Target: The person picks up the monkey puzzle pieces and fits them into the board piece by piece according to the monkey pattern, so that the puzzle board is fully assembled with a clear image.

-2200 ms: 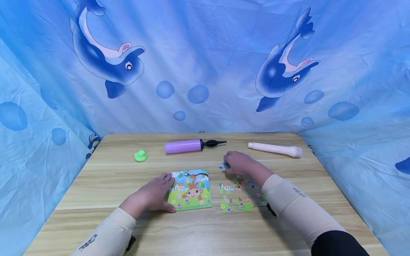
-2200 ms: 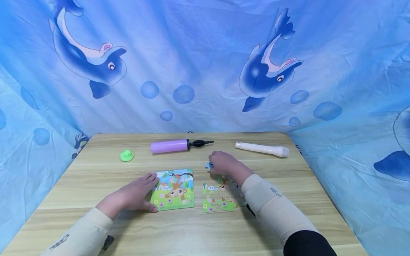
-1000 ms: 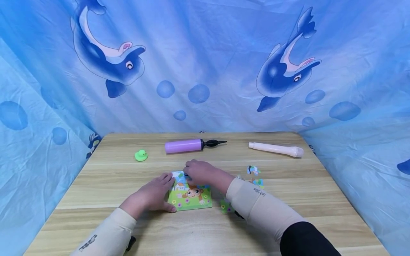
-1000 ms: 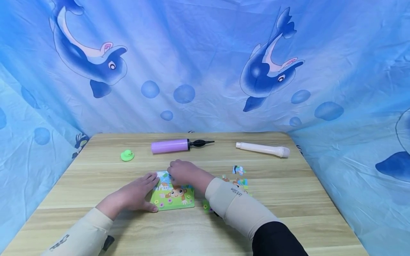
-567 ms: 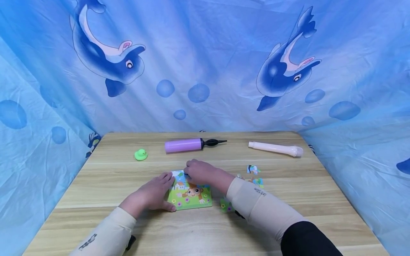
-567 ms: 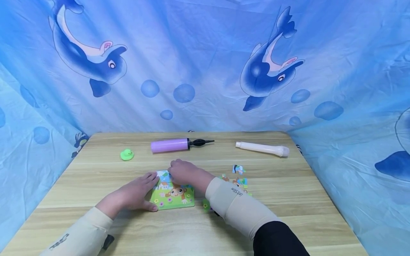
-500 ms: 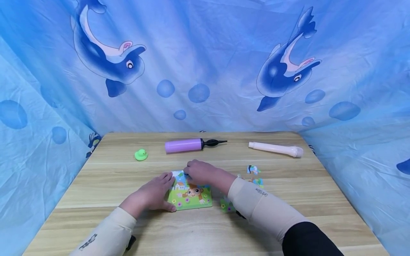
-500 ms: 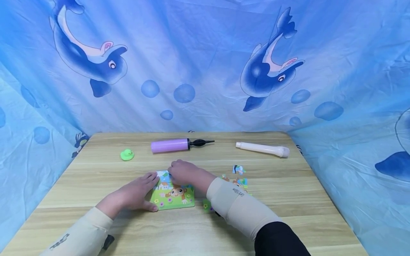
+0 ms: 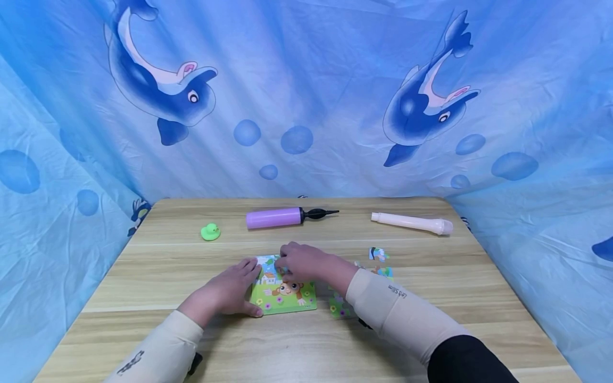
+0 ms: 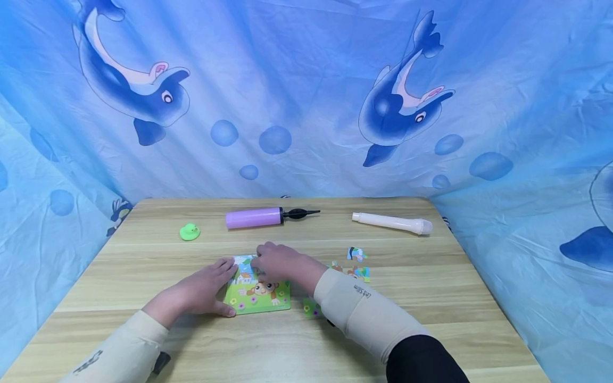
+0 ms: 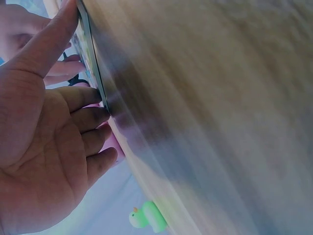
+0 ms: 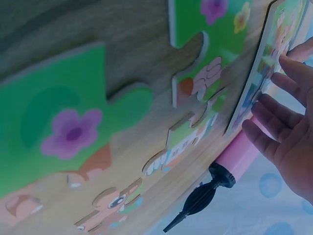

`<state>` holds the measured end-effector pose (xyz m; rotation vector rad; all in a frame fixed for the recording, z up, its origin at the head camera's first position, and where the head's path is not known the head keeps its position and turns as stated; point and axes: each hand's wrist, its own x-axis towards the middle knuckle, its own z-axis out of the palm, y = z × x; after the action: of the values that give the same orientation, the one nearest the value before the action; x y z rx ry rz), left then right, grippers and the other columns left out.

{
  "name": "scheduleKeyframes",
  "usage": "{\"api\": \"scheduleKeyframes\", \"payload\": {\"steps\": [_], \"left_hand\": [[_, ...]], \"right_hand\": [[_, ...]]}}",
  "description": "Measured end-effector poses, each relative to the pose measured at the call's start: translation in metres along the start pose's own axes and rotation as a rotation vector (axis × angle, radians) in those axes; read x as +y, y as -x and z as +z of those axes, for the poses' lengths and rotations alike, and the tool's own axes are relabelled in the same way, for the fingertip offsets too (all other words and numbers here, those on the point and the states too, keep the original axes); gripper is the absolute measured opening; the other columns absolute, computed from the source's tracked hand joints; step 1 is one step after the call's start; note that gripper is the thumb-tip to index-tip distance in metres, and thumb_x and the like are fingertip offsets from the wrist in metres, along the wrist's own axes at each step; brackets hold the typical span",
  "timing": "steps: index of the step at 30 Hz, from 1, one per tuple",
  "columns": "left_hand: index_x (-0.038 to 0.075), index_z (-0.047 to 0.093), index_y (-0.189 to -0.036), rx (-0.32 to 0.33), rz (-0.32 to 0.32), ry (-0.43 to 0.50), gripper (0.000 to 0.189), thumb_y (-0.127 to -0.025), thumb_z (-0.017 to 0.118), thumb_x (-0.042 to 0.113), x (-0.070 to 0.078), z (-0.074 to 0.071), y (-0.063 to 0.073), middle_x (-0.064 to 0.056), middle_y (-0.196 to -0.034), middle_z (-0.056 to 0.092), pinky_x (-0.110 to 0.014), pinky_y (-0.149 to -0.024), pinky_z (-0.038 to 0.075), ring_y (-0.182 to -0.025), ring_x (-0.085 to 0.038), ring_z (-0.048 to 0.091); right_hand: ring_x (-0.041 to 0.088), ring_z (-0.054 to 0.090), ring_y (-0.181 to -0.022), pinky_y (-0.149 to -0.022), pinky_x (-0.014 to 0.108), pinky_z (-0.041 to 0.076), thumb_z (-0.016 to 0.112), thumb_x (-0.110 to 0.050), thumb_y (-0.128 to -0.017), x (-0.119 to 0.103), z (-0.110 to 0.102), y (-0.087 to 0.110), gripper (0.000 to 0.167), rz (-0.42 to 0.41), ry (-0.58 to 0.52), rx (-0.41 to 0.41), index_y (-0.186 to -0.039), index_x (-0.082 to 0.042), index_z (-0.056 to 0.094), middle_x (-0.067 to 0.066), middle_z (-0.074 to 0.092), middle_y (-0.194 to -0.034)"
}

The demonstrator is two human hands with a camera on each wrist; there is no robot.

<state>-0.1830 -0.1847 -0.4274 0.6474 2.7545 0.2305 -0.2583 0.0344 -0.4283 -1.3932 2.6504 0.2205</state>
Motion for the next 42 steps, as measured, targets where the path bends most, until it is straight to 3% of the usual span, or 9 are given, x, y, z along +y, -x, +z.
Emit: {"api": "scheduleKeyframes", "payload": {"steps": [7,15,21,28,36,42], "left_hand": [[-0.002,0.034,-0.150,0.001,-0.010,-0.004,0.109,-0.073,0.076,0.062,0.000,0.000,-0.002,-0.022,-0.159,0.026,-0.053,-0.119,0.027,-0.148,-0.041,0.021],[-0.002,0.034,-0.150,0.006,-0.007,-0.008,0.110,-0.072,0.077,0.062,0.001,-0.001,-0.001,-0.022,-0.159,0.026,-0.054,-0.118,0.027,-0.147,-0.042,0.022],[-0.002,0.034,-0.150,-0.002,-0.014,-0.001,0.109,-0.072,0.077,0.061,0.002,-0.001,0.000,-0.022,-0.159,0.025,-0.054,-0.119,0.025,-0.148,-0.042,0.021],[-0.002,0.034,-0.150,0.000,-0.014,0.005,0.109,-0.072,0.078,0.060,0.003,-0.001,0.000,-0.022,-0.160,0.025,-0.055,-0.120,0.024,-0.148,-0.042,0.019],[-0.003,0.034,-0.150,-0.001,-0.011,-0.004,0.110,-0.072,0.078,0.061,0.003,0.000,0.000,-0.023,-0.160,0.025,-0.054,-0.120,0.024,-0.148,-0.042,0.019],[-0.003,0.033,-0.150,0.000,-0.012,0.004,0.109,-0.073,0.078,0.060,0.003,0.000,0.000,-0.023,-0.160,0.024,-0.055,-0.120,0.023,-0.148,-0.042,0.019]], "right_hand": [[0.015,0.050,-0.116,-0.092,0.030,0.051,0.059,-0.043,-0.097,0.001,-0.003,0.002,0.030,-0.011,-0.018,-0.016,-0.124,-0.030,0.062,-0.001,0.052,-0.131],[0.019,0.047,-0.132,-0.110,0.037,0.042,0.055,-0.047,-0.098,0.009,-0.011,0.008,0.057,0.041,-0.194,-0.019,-0.148,-0.023,0.044,0.001,0.051,-0.142],[0.019,0.047,-0.132,-0.110,0.037,0.043,0.055,-0.044,-0.099,0.024,-0.015,0.021,0.051,0.075,-0.233,0.030,-0.145,-0.021,0.048,0.001,0.052,-0.140],[0.026,0.040,-0.140,-0.114,0.043,0.038,0.058,-0.038,-0.098,0.058,-0.013,0.050,0.051,0.187,-0.340,0.075,-0.144,-0.018,0.049,0.007,0.047,-0.148],[0.034,0.040,-0.139,-0.112,0.050,0.038,0.056,-0.036,-0.100,0.097,-0.010,0.088,0.051,0.307,-0.352,0.082,-0.144,-0.014,0.048,0.014,0.044,-0.150],[0.036,0.048,-0.132,-0.104,0.053,0.045,0.059,-0.033,-0.099,0.117,-0.006,0.118,0.052,0.371,-0.353,0.088,-0.144,-0.010,0.049,0.017,0.047,-0.146]]}}
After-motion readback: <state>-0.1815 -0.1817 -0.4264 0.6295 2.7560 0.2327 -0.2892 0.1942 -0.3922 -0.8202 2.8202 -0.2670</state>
